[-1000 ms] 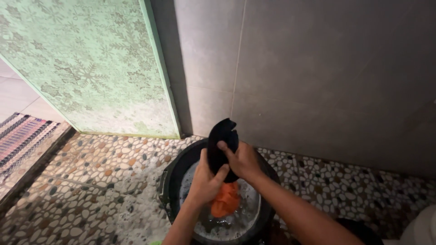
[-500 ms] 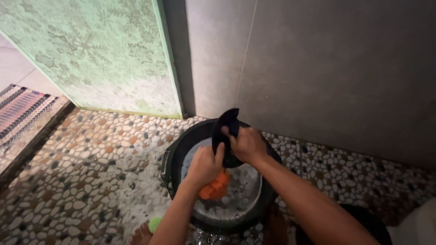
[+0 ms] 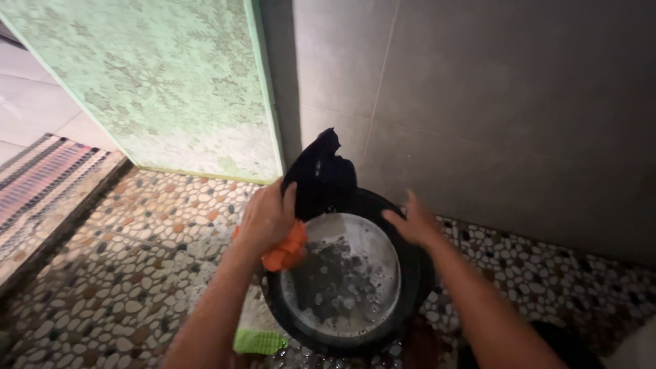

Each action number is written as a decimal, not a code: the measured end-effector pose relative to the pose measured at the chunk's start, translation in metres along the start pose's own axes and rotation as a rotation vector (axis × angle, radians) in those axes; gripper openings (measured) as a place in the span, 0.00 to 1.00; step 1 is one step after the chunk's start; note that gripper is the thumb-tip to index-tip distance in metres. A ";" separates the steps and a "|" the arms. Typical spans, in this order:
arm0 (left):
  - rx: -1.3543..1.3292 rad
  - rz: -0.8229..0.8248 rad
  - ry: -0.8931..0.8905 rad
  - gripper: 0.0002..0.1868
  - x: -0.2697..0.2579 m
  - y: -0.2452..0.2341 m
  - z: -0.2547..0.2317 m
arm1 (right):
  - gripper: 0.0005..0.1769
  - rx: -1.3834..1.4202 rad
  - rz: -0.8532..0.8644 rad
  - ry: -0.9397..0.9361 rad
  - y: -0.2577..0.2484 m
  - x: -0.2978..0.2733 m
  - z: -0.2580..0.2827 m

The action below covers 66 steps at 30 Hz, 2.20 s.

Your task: Hand-washing an orange cloth and a black hat in a bucket of soapy water, then rinsing them.

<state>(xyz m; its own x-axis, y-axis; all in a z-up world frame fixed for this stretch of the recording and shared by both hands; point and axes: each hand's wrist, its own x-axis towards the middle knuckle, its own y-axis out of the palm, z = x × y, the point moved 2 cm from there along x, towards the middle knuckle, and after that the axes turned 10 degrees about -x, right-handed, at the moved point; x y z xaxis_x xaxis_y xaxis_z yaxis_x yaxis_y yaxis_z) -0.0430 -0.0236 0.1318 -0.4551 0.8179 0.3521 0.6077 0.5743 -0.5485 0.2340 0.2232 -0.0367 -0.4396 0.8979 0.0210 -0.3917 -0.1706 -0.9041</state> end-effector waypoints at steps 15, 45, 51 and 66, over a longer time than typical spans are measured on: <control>0.167 -0.010 -0.088 0.17 -0.018 -0.052 0.055 | 0.60 0.144 0.112 1.111 0.178 -0.109 -0.147; 0.114 0.033 -0.094 0.16 -0.022 -0.075 0.049 | 0.25 0.043 -0.300 0.463 -0.033 -0.067 0.025; 0.129 0.048 -0.134 0.17 -0.024 -0.072 0.050 | 0.26 0.046 -0.353 0.430 -0.024 -0.065 0.021; 0.128 0.081 -0.145 0.16 -0.023 -0.066 0.049 | 0.27 0.082 -0.392 0.413 -0.043 -0.078 0.072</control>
<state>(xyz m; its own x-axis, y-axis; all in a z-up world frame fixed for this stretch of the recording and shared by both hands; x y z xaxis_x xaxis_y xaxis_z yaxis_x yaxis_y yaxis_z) -0.1040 -0.0819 0.1226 -0.5029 0.8420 0.1952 0.5626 0.4904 -0.6656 0.2264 0.1314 0.0312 0.0970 0.9816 0.1644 -0.5300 0.1908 -0.8263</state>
